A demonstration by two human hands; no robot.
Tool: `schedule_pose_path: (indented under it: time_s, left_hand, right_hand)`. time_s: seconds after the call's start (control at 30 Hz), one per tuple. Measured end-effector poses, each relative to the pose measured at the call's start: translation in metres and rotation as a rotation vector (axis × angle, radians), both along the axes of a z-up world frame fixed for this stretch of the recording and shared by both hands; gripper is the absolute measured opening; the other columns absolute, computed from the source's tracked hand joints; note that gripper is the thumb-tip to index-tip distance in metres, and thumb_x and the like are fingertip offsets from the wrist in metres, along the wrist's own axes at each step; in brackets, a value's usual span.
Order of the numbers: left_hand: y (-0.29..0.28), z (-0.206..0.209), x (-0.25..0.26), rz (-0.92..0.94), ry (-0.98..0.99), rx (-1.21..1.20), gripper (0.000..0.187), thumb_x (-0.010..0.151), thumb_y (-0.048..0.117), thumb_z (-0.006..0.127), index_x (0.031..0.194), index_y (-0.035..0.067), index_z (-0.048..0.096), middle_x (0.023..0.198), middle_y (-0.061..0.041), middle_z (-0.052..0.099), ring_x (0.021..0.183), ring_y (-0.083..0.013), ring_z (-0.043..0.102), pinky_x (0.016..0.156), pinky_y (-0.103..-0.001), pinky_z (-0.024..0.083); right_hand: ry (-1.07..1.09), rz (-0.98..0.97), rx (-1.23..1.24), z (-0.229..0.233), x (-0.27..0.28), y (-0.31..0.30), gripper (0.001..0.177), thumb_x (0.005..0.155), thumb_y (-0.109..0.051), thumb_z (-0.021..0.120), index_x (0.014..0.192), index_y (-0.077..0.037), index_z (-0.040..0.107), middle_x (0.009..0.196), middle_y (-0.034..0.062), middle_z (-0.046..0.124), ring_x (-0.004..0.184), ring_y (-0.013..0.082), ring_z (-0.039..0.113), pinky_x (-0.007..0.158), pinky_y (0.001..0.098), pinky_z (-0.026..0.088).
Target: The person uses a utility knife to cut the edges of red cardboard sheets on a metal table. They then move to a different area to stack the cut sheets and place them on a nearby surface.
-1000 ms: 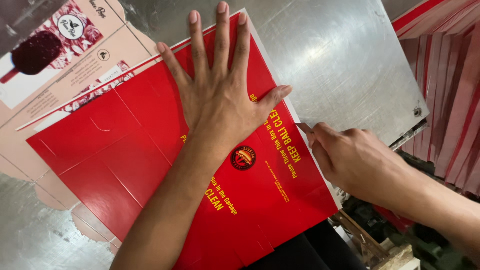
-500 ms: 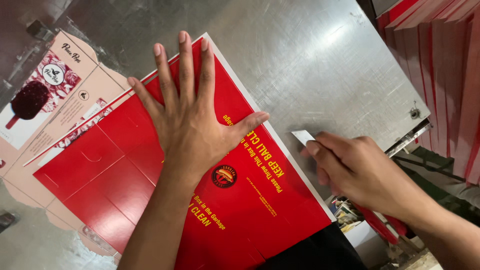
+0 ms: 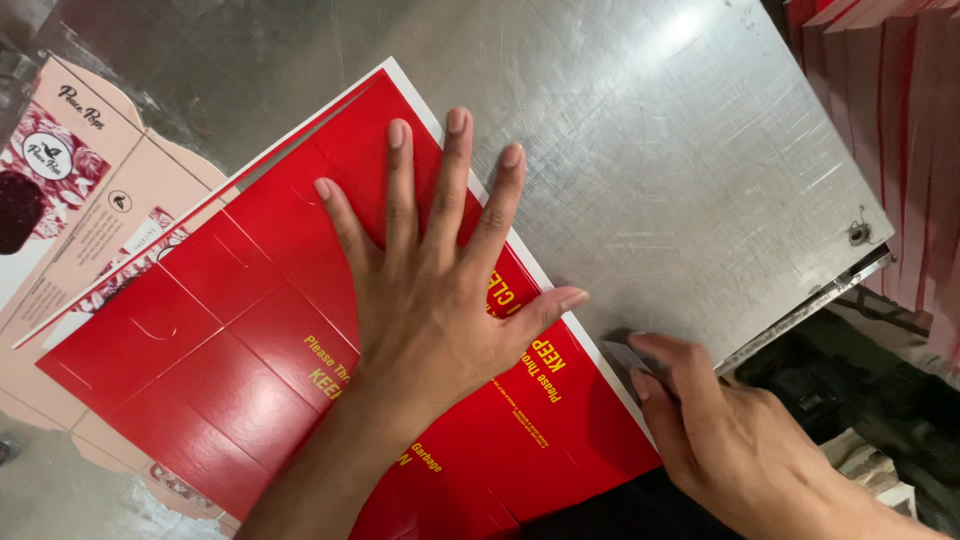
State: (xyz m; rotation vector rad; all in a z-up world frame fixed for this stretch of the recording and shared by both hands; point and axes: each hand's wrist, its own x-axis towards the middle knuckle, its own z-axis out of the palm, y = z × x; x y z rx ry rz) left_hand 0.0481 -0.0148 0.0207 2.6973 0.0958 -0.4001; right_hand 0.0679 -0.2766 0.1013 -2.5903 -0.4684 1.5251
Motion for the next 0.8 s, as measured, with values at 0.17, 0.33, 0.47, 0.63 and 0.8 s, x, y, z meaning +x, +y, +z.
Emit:
schedule_pose_path:
  time_s: [0.17,0.33,0.47,0.63,0.8]
  left_hand:
    - [0.003,-0.006,0.013,-0.030,0.014,0.025,0.112,0.097,0.102,0.057,0.171,0.027,0.020,0.175,-0.011,0.013,0.161,-0.0449,0.010,0.119,-0.082,0.009]
    - [0.003,-0.011,0.021,-0.094,0.038,0.147,0.102,0.110,0.103,0.041,0.170,0.028,0.007,0.176,-0.013,0.009,0.161,-0.0445,0.010,0.118,-0.081,0.013]
    - [0.005,-0.009,0.021,-0.071,0.020,0.080,0.107,0.105,0.104,0.044,0.171,0.027,0.010,0.176,-0.014,0.009,0.161,-0.0448,0.011,0.119,-0.081,0.013]
    - [0.010,-0.006,0.023,-0.087,0.108,-0.015,0.124,0.098,0.106,0.059,0.172,0.024,0.003,0.175,-0.014,-0.004,0.160,-0.0453,-0.001,0.119,-0.082,0.006]
    - [0.010,-0.007,0.025,-0.083,0.136,-0.051,0.123,0.096,0.103,0.059,0.172,0.025,0.001,0.174,-0.013,-0.007,0.159,-0.0441,-0.005,0.118,-0.083,0.004]
  right_hand:
    - [-0.090,0.061,0.016,-0.010,0.012,0.007,0.045,0.098,-0.036,0.053,0.138,-0.018,0.044,0.100,-0.0011,0.081,0.061,0.0202,0.083,0.035,0.0477,0.057]
    - [-0.322,0.246,0.161,-0.010,0.024,0.023,0.039,0.097,-0.018,0.057,0.134,-0.007,0.053,0.088,-0.0002,0.079,0.047,0.0230,0.074,0.026,0.0439,0.048]
    - [-0.196,0.158,-0.017,-0.005,0.026,0.038,0.039,0.100,-0.030,0.049,0.136,-0.014,0.044,0.074,0.0065,0.080,0.048,0.0309,0.076,0.031,0.0493,0.049]
    - [-0.142,0.178,0.029,-0.003,0.030,0.051,0.042,0.101,-0.028,0.048,0.138,-0.009,0.042,0.091,0.0096,0.080,0.056,0.0248,0.081,0.027,0.0484,0.051]
    - [-0.272,0.288,0.173,-0.004,0.028,0.053,0.043,0.097,-0.009,0.051,0.139,-0.003,0.046,0.090,0.0078,0.078,0.042,0.0252,0.071,0.026,0.0423,0.045]
